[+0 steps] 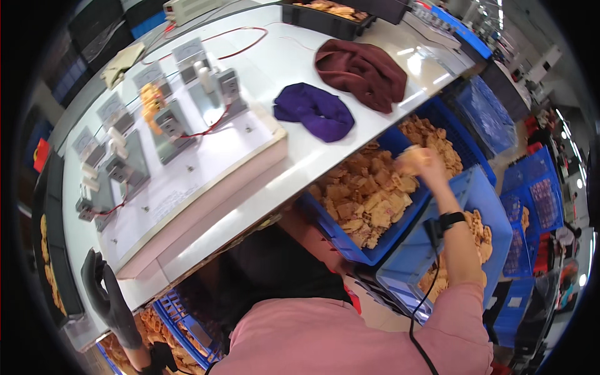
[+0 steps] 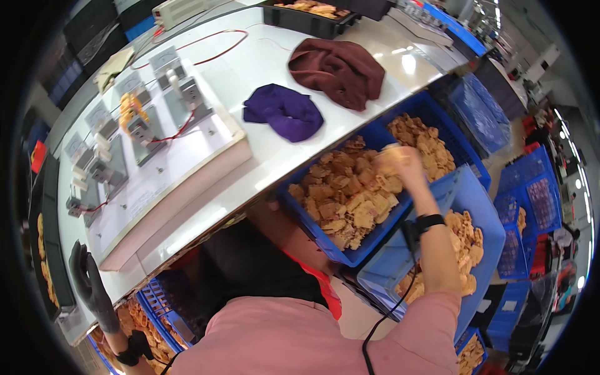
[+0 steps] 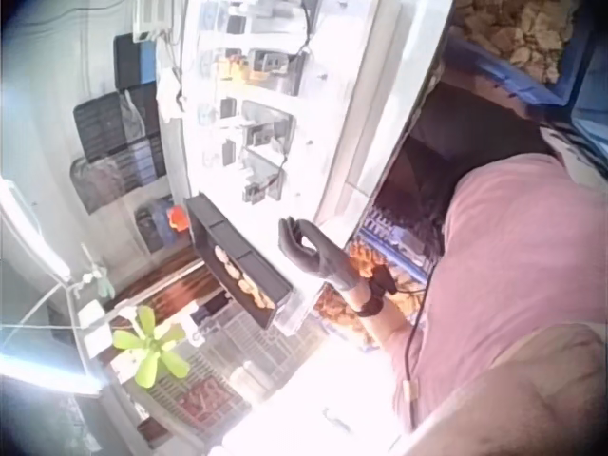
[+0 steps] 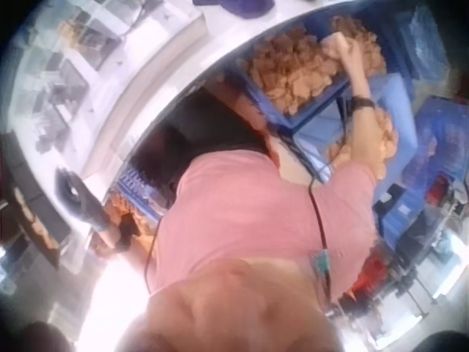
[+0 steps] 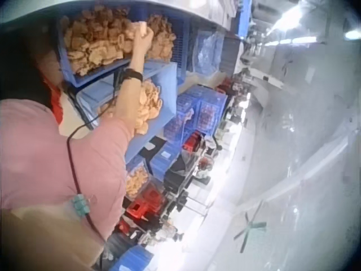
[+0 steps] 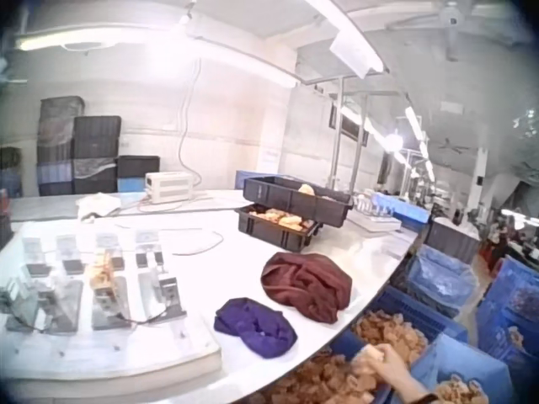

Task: Testing and sorting plastic toy components using a specialized electrical jig.

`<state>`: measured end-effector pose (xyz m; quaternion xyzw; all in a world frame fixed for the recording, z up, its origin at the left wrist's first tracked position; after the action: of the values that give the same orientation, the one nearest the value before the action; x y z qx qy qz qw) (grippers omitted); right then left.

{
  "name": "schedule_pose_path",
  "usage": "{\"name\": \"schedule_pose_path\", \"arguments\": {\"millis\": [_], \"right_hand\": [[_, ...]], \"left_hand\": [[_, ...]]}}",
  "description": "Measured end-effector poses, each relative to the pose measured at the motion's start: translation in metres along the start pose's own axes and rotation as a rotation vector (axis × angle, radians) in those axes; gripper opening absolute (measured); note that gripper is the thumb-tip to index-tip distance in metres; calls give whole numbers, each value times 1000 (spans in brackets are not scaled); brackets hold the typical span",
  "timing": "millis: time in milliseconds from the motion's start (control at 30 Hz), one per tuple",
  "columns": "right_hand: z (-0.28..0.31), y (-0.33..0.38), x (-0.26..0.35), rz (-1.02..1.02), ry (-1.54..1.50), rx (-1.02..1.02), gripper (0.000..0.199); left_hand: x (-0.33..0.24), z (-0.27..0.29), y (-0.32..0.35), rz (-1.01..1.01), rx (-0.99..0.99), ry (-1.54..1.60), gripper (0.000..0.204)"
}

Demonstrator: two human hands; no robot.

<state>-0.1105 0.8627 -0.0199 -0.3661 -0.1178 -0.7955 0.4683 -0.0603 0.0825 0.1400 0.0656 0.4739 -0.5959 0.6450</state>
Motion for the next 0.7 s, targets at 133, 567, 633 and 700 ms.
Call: {"name": "schedule_pose_path", "arguments": {"millis": [133, 567, 633, 700], "right_hand": [[75, -35, -53, -44, 19, -384, 55], [-120, 129, 384, 973, -261, 261, 15], [-142, 151, 427, 1110, -285, 186, 14], [-159, 158, 452, 1150, -294, 190, 13]], "left_hand": [[76, 25, 15, 181, -179, 66, 35], [124, 3, 23, 249, -176, 108, 37], [118, 3, 24, 228, -212, 127, 37], [117, 2, 26, 272, -205, 70, 35]]}}
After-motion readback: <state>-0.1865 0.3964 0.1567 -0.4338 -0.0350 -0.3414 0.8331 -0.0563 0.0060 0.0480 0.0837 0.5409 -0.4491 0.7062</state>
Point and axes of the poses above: each hand's wrist, its own y-axis away from the middle knuckle, its own z-axis out of the back of the hand, x = y × z, the point moved 9 cm from there along -y, towards the middle knuckle, and after that the axes turned 4 degrees about -x, right-handed, at the moved point
